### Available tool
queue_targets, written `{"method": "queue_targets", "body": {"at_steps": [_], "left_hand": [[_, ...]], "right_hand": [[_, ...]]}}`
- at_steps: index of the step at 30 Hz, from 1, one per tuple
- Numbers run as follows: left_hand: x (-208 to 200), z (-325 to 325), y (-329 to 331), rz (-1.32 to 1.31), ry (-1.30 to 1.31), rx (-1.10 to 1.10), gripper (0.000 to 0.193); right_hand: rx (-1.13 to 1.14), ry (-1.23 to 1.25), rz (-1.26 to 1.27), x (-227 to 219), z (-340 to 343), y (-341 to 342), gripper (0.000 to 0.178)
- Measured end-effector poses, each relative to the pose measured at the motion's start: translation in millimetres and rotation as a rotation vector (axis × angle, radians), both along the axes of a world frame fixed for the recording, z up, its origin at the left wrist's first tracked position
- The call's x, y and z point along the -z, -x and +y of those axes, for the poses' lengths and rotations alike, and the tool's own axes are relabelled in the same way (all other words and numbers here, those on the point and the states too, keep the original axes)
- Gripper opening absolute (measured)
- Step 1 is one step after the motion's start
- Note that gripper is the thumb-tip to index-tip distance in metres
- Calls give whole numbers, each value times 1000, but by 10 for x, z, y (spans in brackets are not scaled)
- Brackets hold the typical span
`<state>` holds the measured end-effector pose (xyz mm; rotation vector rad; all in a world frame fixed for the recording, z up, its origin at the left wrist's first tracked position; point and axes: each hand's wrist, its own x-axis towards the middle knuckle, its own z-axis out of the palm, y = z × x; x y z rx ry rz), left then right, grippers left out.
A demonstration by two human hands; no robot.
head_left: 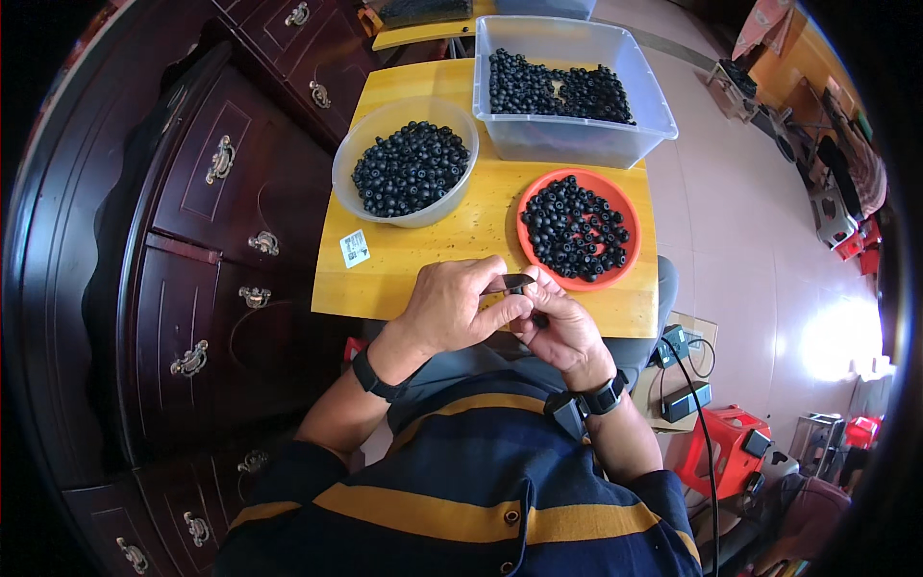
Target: Sorting and processing small dark oval objects using a utility knife and various containers.
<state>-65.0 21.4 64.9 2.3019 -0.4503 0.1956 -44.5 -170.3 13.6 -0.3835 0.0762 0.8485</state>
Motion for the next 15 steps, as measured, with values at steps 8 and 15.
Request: {"method": "queue_targets", "body": {"at_steps": [8, 15], "left_hand": [[-9, -31, 73, -34, -36, -21, 42], [-123, 7, 112, 12, 21, -66, 27]], "right_hand": [[-15, -41, 13, 112, 23, -1, 6], [-47, -104, 15, 99, 87, -40, 9]]}}
